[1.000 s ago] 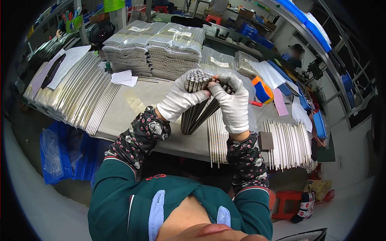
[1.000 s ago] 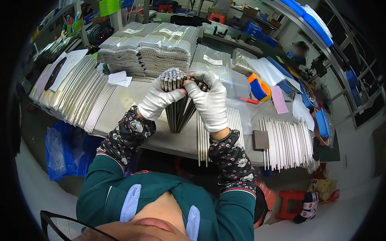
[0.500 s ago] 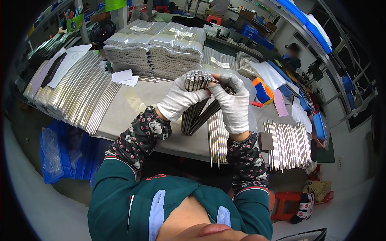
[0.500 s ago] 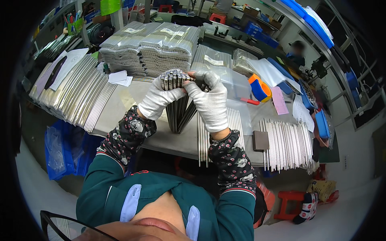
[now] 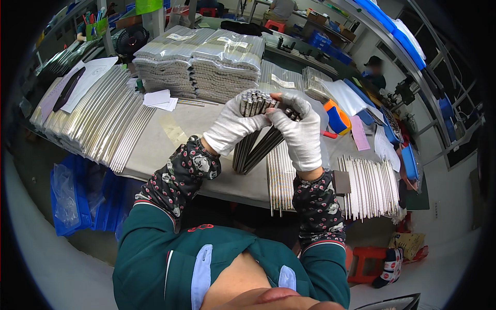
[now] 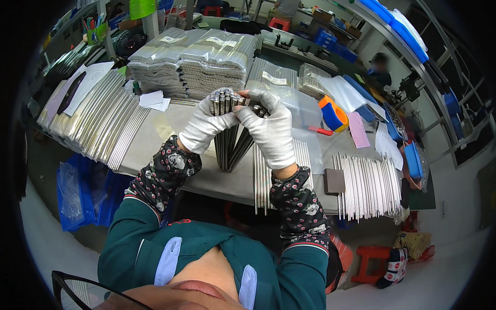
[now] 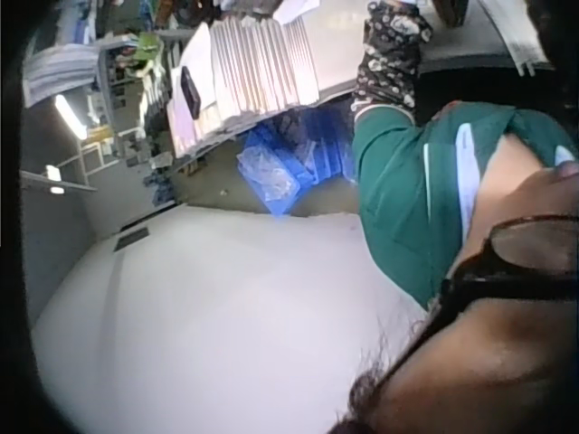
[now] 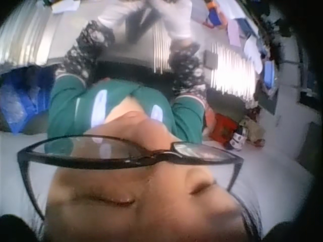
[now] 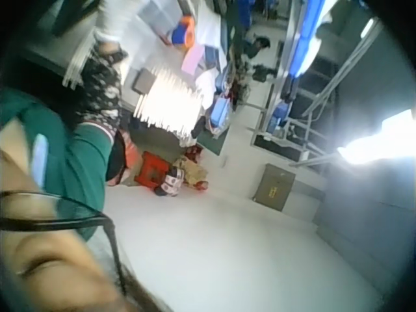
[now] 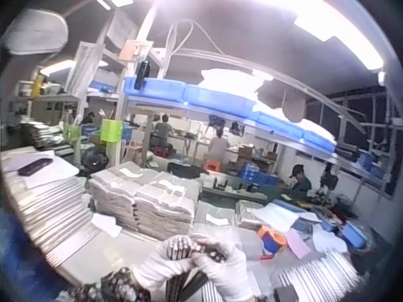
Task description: Sort and bundle small metal rods on a fabrication workbench.
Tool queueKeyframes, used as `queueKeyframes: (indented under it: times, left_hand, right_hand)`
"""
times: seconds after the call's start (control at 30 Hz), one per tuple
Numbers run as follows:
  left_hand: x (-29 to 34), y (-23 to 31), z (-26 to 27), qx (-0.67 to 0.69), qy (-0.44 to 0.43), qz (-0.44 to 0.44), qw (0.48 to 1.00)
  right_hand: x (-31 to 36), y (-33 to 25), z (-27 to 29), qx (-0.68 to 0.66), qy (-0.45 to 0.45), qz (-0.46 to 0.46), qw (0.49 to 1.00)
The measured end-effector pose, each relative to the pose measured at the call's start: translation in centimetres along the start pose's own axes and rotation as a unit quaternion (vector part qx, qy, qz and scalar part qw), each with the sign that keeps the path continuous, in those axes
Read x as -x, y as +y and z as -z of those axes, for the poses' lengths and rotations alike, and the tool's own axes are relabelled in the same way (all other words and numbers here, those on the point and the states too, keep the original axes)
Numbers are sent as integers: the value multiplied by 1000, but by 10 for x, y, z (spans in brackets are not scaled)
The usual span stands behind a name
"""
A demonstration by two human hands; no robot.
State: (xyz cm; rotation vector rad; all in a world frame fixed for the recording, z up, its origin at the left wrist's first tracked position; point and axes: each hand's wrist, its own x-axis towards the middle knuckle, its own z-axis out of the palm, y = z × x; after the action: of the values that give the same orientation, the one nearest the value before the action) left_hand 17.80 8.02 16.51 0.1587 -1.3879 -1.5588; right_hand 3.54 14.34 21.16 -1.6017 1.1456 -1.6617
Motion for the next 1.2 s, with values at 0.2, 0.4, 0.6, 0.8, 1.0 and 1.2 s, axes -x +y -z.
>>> queueKeyframes:
  times: [0.2, 0.4, 0.6, 0.8, 1.0, 1.2]
  left_hand:
    - [0, 2, -1, 0, 6, -7, 1000]
    - [3, 4, 1, 19, -5, 5, 1000]
    - [4, 1, 4, -10, -4, -15, 1000]
    - [1, 3, 5, -65, 1, 2, 998]
    - [2, 2, 4, -57, 9, -8, 998]
    - [3, 2, 0, -60, 27, -28, 997]
  right_hand:
    - [-1, 8, 3, 25, 18, 42, 999]
    - [-2, -3, -6, -29, -7, -20, 999]
    - [-2, 4, -7, 21, 9, -8, 1000]
    - [-6, 11, 1, 42, 4, 58, 997]
    - [-7, 2, -7, 64, -18, 53, 996]
    - [-7, 10, 0, 64, -4, 59, 996]
